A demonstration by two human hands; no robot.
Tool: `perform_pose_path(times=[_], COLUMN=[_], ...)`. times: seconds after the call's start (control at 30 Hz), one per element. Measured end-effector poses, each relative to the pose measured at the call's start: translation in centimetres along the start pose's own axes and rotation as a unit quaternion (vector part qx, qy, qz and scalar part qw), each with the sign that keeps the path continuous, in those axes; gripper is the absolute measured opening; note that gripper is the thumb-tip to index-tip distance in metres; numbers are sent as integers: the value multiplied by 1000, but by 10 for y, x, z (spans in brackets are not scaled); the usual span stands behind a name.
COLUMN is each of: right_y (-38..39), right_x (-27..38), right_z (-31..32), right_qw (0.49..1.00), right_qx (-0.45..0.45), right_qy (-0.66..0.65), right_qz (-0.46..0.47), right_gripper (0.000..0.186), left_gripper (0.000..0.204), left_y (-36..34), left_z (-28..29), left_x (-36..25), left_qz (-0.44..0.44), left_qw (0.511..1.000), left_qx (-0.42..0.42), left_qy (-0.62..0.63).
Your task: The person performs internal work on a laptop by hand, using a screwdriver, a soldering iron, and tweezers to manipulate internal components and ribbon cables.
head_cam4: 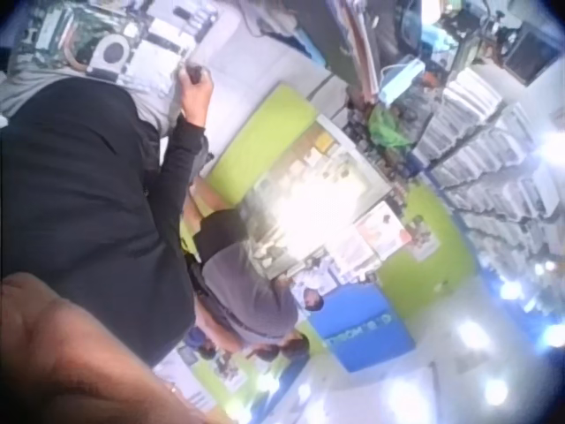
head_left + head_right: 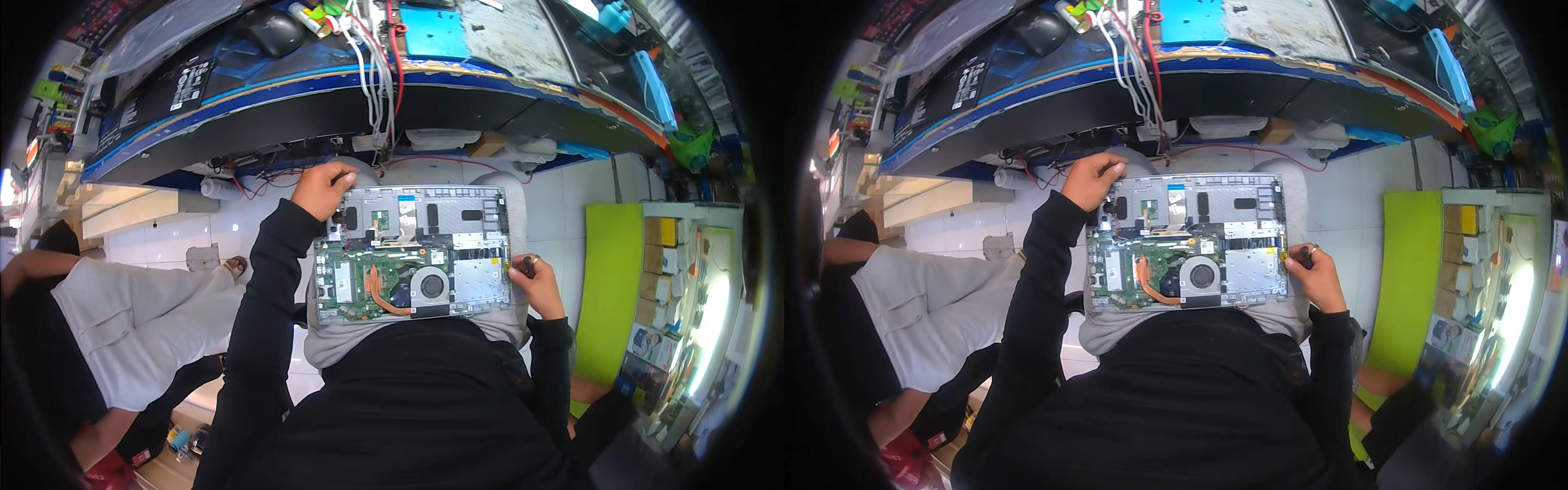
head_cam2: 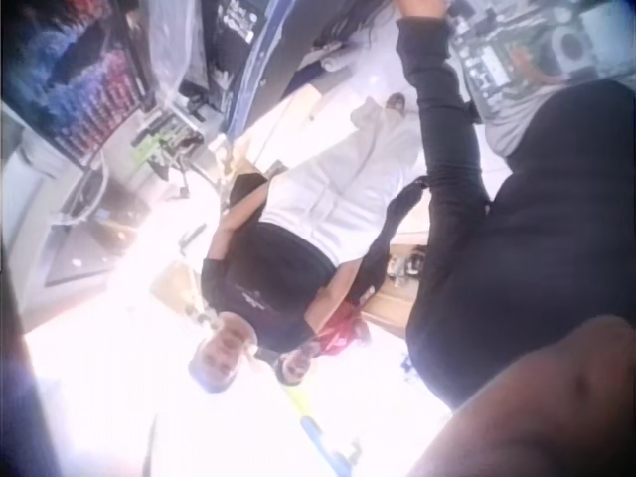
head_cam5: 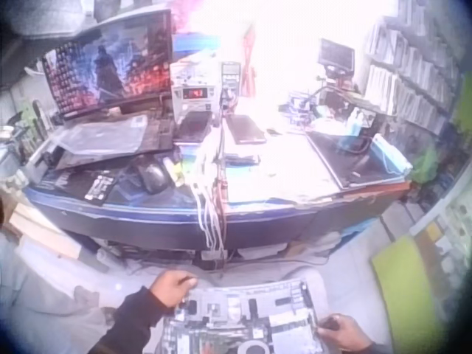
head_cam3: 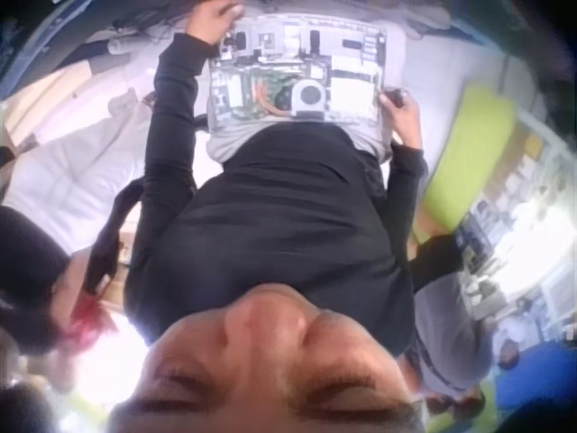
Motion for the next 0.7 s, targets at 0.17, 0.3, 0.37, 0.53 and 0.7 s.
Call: perform_pose_path(times=[0.17, 0.3, 0.37, 0.53, 0.7], right_y=[-2, 0, 0, 1, 0], right_x=[-3, -2, -1, -2, -1], right_z=[0, 1, 1, 2, 1], right_qw=[1000, 1000, 999, 1000, 1000], right_qx=[2, -10, -13, -9, 2], right_qy=[16, 24, 29, 19, 6], right_qz=[6, -6, -12, -8, -7], right_gripper=[19, 18, 18, 16, 15], left_gripper=[27, 28, 45, 89, 94], left_y=[2, 8, 17, 40, 41], left_z=[5, 13, 18, 8, 4], left_x=[6, 6, 11, 4, 9], left_qz=[21, 14, 4, 115, 117], left_qw=[999, 999, 997, 979, 980], left_qx=[-3, -12, -8, 18, 17], left_qy=[45, 29, -80, -166, -158])
Point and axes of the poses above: each hand's wrist, its own y-axis away from the middle knuckle, its own z-axis out of the back of the hand, x = y × z, the point moved 5 cm from there along -y, towards the middle knuckle
